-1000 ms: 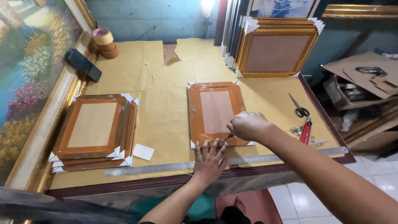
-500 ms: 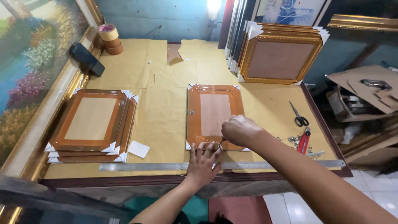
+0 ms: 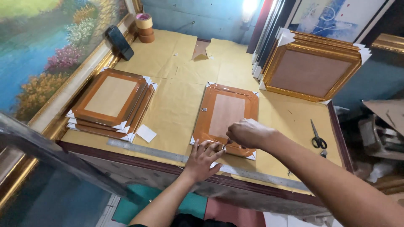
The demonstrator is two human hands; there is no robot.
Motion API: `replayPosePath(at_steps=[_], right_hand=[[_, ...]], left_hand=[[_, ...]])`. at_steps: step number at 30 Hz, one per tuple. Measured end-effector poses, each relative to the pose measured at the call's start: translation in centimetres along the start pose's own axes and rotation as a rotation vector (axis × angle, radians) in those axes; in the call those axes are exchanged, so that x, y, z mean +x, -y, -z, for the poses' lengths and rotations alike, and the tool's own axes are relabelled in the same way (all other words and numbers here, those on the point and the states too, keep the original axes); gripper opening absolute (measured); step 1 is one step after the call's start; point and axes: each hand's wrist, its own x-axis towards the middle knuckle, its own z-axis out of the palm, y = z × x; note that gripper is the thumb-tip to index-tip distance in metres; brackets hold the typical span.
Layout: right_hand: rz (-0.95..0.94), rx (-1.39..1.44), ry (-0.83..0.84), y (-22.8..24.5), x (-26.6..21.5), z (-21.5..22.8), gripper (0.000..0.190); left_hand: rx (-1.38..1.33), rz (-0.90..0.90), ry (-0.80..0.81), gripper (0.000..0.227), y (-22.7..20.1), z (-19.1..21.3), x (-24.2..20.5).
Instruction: The person is measuring and attaching hardware clips to the back of wooden picture frames using a ruler and a screwdriver.
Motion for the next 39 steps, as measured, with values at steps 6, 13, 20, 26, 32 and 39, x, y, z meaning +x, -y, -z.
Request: replayPosePath(at_steps=[6, 13, 20, 26, 32, 39], right_hand=[[-0.06, -0.291, -0.069, 0.1, -1.3, 2.0, 0.028], [0.107, -0.255, -0.148, -0.6, 0.7, -1.1, 0.016], [-0.262, -0.171, -0.019, 0.8, 0.6, 0.3, 0.028], [0.004, -0.206, -0.062, -0.6, 0.3, -1.5, 0.039], [-0.257, 0.027, -0.021, 1.5, -0.6, 0.3, 0.026], [-0.525, -0.056, 0.072, 2.9, -0.8, 1.7, 0.034]], left_hand=[[0.002, 0.002, 0.011, 0.047, -0.3, 0.5, 0.0], [-0.01, 0.008, 0.016, 0.049, 0.1, 0.2, 0.0], [-0.05, -0.017, 0.046, 0.044, -0.1, 1.0, 0.2], [-0.029, -0.051, 0.085, 0.045, -0.1, 2.2, 0.6], [0.021, -0.06, 0.167, 0.048, -0.1, 2.1, 0.8], [0.055, -0.07, 0.157, 0.047, -0.1, 2.4, 0.9]])
